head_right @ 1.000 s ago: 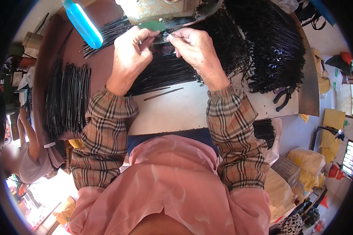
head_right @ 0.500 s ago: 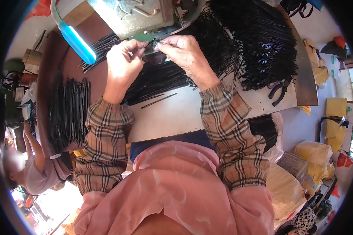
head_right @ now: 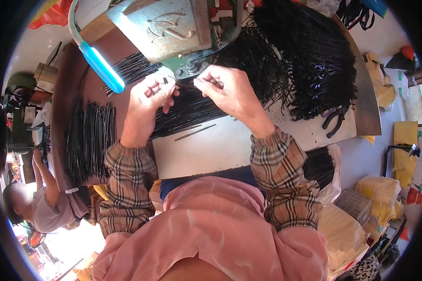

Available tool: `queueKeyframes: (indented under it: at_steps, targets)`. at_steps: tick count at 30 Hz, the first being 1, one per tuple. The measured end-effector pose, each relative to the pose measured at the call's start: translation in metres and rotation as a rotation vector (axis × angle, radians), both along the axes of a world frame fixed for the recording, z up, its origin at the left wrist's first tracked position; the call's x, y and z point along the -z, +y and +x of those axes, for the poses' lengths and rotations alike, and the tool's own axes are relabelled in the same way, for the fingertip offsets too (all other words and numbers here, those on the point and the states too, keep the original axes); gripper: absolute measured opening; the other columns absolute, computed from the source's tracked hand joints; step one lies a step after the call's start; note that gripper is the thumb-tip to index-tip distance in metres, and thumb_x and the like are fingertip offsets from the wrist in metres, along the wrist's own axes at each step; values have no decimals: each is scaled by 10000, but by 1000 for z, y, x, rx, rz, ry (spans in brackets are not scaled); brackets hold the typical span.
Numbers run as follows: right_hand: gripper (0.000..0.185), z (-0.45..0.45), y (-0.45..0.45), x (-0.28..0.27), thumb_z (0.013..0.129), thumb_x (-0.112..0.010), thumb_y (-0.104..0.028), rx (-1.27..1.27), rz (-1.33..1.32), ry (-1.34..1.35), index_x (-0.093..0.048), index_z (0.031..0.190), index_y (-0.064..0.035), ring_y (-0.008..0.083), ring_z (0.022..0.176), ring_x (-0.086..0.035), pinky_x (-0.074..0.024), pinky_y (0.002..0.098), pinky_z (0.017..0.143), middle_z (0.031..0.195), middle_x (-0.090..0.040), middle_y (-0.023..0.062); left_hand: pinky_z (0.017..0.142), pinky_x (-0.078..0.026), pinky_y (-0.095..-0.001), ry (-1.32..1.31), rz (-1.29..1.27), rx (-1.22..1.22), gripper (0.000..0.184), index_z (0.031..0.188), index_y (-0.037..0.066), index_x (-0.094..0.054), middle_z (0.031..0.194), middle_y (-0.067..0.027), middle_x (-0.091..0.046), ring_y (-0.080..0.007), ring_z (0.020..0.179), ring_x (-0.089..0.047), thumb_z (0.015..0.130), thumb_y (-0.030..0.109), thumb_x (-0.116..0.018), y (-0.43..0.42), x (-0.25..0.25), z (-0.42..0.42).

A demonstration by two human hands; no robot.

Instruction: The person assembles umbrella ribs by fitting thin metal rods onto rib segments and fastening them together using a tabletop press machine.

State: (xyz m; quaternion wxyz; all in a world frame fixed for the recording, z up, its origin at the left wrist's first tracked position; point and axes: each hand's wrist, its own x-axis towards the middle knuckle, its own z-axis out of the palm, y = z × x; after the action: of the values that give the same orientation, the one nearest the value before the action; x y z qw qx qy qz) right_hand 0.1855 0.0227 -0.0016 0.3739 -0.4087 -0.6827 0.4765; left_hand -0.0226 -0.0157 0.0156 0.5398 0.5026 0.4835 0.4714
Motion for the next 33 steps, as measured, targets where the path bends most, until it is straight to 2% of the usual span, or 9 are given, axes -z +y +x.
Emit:
queueKeyframes:
  at_steps: [6,12,15,18,21,22,26,31,33]
  targets:
    - [244,5,-12,-8,984,-546,-174,-327,-228,36,-697,1025,13,47,607,-473,-383,225,549,676,-560,-25,579,-457,-201,-13,7,-67,131,1007,-9,-621,857,-63,-654,-84,677,-583,902,69,-635,-9,5,2]
    - [239,5,-24,-6,971,-568,-176,-290,-413,195,-668,1056,24,33,596,-448,-361,206,539,688,-543,-36,579,-458,-204,-86,-47,-36,92,971,1,-608,853,-60,-640,-85,683,-579,914,73,-621,-11,8,0]
    - [251,-1,-34,-7,971,-575,-198,-238,-660,376,-652,1066,21,19,616,-458,-357,184,536,692,-554,-38,588,-463,-207,-91,-1,-79,73,954,7,-602,856,-62,-636,-85,692,-580,923,73,-609,-13,13,3]
    - [255,-2,-35,3,954,-620,-204,-236,-666,437,-627,1078,19,17,677,-496,-382,164,553,765,-591,-24,594,-468,-212,-106,-15,-90,78,971,7,-593,860,-65,-634,-86,698,-582,934,76,-598,-15,11,4]
    - [279,-6,-44,4,919,-685,-196,-8,-383,358,-608,1082,17,27,740,-527,-414,159,590,848,-615,-4,622,-494,-220,-238,-29,-163,111,1001,-2,-582,898,-84,-643,-105,722,-604,946,93,-589,-18,14,1]
    - [367,0,-43,12,858,-761,-161,32,-414,376,-576,1122,14,38,803,-544,-452,167,647,920,-595,11,645,-508,-225,-292,-39,-176,123,1009,-6,-579,913,-92,-646,-116,743,-617,950,101,-585,-19,13,0]
    - [507,2,-62,8,793,-809,-87,-11,-517,495,-529,1202,18,50,840,-541,-480,187,749,939,-541,12,743,-549,-247,-478,-94,-188,162,1030,-18,-573,968,-119,-654,-154,828,-659,962,128,-573,-28,12,7]
    - [260,-23,-63,22,897,-694,-98,149,-474,808,-625,1113,30,57,786,-558,-463,199,703,975,-638,38,753,-572,-283,-578,-191,-192,115,1007,-22,-565,998,-154,-650,-192,850,-683,950,75,-591,-38,23,32]
    - [207,-26,-60,23,913,-671,-95,182,-471,841,-647,1077,28,63,740,-561,-462,205,673,947,-655,39,724,-531,-248,-530,-220,-180,87,972,2,-588,889,-89,-660,-140,784,-644,955,87,-577,-45,21,37]
